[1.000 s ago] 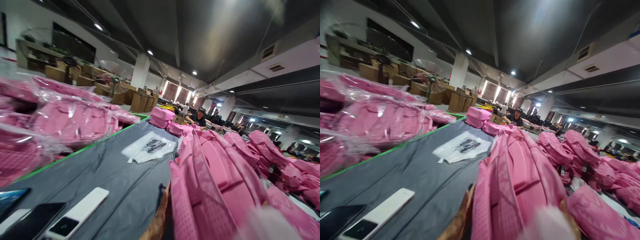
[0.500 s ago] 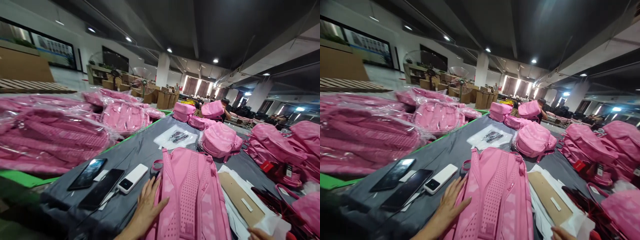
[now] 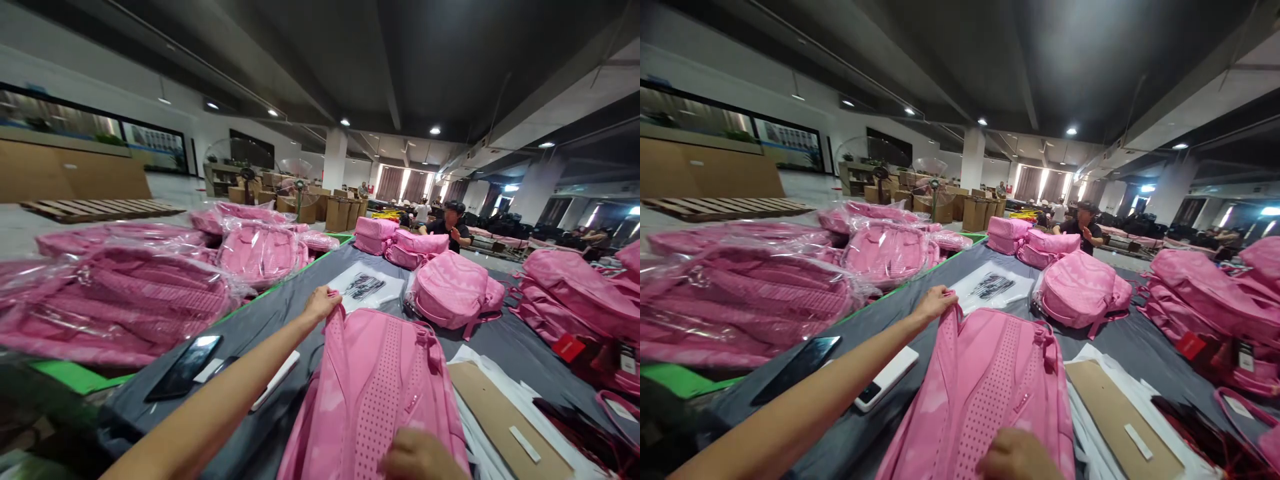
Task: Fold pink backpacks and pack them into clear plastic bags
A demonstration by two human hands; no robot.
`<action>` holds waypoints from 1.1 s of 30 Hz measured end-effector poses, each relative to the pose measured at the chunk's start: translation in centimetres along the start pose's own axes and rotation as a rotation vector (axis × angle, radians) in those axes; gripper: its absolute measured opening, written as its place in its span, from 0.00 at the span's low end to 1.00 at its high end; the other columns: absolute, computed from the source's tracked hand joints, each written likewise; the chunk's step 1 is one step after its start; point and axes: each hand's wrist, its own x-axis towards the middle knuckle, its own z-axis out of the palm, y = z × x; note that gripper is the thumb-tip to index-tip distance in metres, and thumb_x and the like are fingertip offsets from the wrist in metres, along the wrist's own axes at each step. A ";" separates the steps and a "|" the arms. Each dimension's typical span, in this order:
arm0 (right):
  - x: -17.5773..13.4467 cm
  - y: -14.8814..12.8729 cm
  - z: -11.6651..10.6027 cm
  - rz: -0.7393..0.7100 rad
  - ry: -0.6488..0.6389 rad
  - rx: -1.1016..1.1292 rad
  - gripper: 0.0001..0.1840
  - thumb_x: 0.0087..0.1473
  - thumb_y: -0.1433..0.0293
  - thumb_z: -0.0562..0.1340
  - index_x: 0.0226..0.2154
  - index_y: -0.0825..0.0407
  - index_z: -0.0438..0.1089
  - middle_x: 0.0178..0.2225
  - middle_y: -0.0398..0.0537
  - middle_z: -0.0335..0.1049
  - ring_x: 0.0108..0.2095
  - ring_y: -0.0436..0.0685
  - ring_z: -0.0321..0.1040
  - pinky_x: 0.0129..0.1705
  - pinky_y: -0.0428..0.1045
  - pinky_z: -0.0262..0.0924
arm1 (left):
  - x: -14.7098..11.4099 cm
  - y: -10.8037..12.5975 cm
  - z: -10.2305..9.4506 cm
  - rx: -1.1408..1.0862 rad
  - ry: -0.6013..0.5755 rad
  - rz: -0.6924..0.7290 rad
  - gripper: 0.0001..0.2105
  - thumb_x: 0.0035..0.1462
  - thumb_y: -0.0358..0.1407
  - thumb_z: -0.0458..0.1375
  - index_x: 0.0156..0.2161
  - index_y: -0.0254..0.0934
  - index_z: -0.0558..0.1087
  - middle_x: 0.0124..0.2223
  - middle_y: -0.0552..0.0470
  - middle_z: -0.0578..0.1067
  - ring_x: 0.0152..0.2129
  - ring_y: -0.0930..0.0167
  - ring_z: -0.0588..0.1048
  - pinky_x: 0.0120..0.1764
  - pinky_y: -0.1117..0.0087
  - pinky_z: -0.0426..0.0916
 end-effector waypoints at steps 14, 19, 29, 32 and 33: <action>24.2 5.4 -3.1 0.190 0.212 0.103 0.22 0.52 0.80 0.55 0.49 0.51 0.69 0.35 0.42 0.76 0.34 0.52 0.73 0.37 0.46 0.64 | -1.4 -2.3 -1.8 0.047 0.058 0.163 0.12 0.55 0.44 0.57 0.25 0.40 0.66 0.25 0.54 0.71 0.28 0.65 0.72 0.33 0.69 0.59; 24.5 6.1 -7.2 0.187 0.094 -0.132 0.20 0.44 0.71 0.70 0.42 0.49 0.72 0.37 0.45 0.76 0.36 0.57 0.72 0.42 0.50 0.59 | -2.6 -2.9 -2.3 0.116 0.028 0.207 0.10 0.60 0.42 0.57 0.29 0.42 0.69 0.27 0.54 0.74 0.29 0.65 0.74 0.35 0.69 0.59; 20.3 8.0 -10.2 0.346 0.180 -0.500 0.21 0.53 0.77 0.67 0.50 0.51 0.71 0.49 0.57 0.72 0.50 0.63 0.67 0.50 0.53 0.58 | 1.0 -4.8 0.1 -0.004 0.135 0.050 0.15 0.62 0.43 0.52 0.25 0.41 0.66 0.27 0.51 0.75 0.29 0.65 0.75 0.32 0.70 0.61; 20.8 5.5 -4.5 0.197 0.207 -0.489 0.06 0.59 0.76 0.63 0.38 0.50 0.73 0.38 0.50 0.74 0.40 0.57 0.69 0.42 0.49 0.60 | 2.1 -6.5 0.9 -0.039 0.185 -0.025 0.16 0.62 0.44 0.50 0.23 0.42 0.64 0.25 0.51 0.73 0.27 0.64 0.74 0.30 0.69 0.60; 21.3 5.0 -2.9 0.202 0.233 -0.486 0.05 0.60 0.76 0.62 0.36 0.50 0.73 0.36 0.49 0.74 0.38 0.57 0.70 0.41 0.49 0.60 | 2.3 -7.1 1.1 -0.047 0.202 -0.045 0.16 0.61 0.44 0.50 0.23 0.42 0.65 0.24 0.51 0.73 0.27 0.64 0.74 0.29 0.69 0.60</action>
